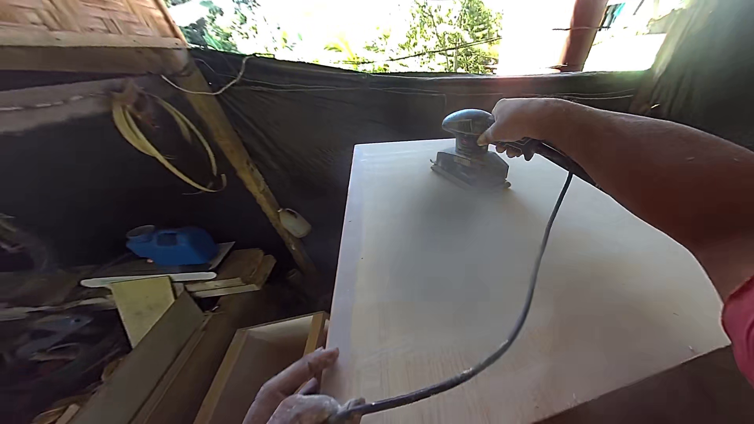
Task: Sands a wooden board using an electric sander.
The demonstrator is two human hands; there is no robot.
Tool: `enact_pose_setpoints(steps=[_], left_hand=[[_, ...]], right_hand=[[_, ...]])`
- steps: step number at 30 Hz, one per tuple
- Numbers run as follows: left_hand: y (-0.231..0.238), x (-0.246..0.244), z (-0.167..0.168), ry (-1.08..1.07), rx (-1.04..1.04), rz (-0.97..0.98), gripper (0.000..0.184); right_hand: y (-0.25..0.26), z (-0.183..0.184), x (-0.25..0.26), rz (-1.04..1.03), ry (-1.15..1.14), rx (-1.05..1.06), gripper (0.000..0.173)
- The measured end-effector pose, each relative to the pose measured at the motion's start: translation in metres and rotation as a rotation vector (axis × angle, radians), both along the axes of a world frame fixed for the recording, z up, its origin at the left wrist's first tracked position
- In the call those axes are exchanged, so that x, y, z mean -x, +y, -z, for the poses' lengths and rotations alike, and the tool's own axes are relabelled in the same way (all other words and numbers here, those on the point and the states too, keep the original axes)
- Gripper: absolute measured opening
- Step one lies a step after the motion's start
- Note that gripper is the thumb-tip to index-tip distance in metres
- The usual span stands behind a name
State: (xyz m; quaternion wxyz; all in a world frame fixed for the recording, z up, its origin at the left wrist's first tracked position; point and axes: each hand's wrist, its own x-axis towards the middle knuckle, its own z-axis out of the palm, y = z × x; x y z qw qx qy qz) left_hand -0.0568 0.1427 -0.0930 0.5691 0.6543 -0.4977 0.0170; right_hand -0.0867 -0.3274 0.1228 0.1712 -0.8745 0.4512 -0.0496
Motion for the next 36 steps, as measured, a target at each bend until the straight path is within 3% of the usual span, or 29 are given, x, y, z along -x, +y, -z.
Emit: enact_pose_setpoints(steps=[8, 12, 14, 16, 19, 25, 28, 32, 36], left_hand=[[-0.005, 0.007, 0.014, -0.055, 0.263, -0.134, 0.014], [-0.002, 0.018, 0.029, -0.085, 0.436, -0.256, 0.029], [0.004, 0.027, 0.038, -0.109, 0.474, -0.297, 0.032], [0.013, 0.039, 0.05, -0.108, 0.475, -0.329, 0.032], [0.021, 0.053, 0.073, -0.056, 0.472, -0.344, 0.031], [0.032, 0.077, 0.122, 0.141, 0.233, -0.368, 0.034], [0.028, 0.093, 0.149, 0.23, 0.089, -0.345, 0.031], [0.019, 0.114, 0.16, 0.24, -0.052, -0.227, 0.038], [0.018, 0.119, 0.163, 0.237, -0.107, -0.138, 0.048]], right_hand=[[0.133, 0.001, 0.099, -0.309, 0.014, -0.035, 0.027], [0.183, 0.011, 0.153, -0.612, -0.007, 0.044, 0.02], [0.214, 0.015, 0.163, -0.626, -0.01, 0.085, 0.021], [0.236, 0.016, 0.152, -0.629, 0.009, 0.108, 0.02], [0.233, 0.011, 0.093, -0.69, 0.021, 0.138, 0.023], [0.182, 0.004, -0.065, -0.363, 0.011, 0.05, 0.04], [0.153, 0.007, -0.12, -0.228, -0.011, 0.085, 0.038], [0.151, 0.004, -0.131, -0.181, -0.003, 0.067, 0.032], [0.186, 0.006, -0.082, -0.308, 0.033, 0.08, 0.042]])
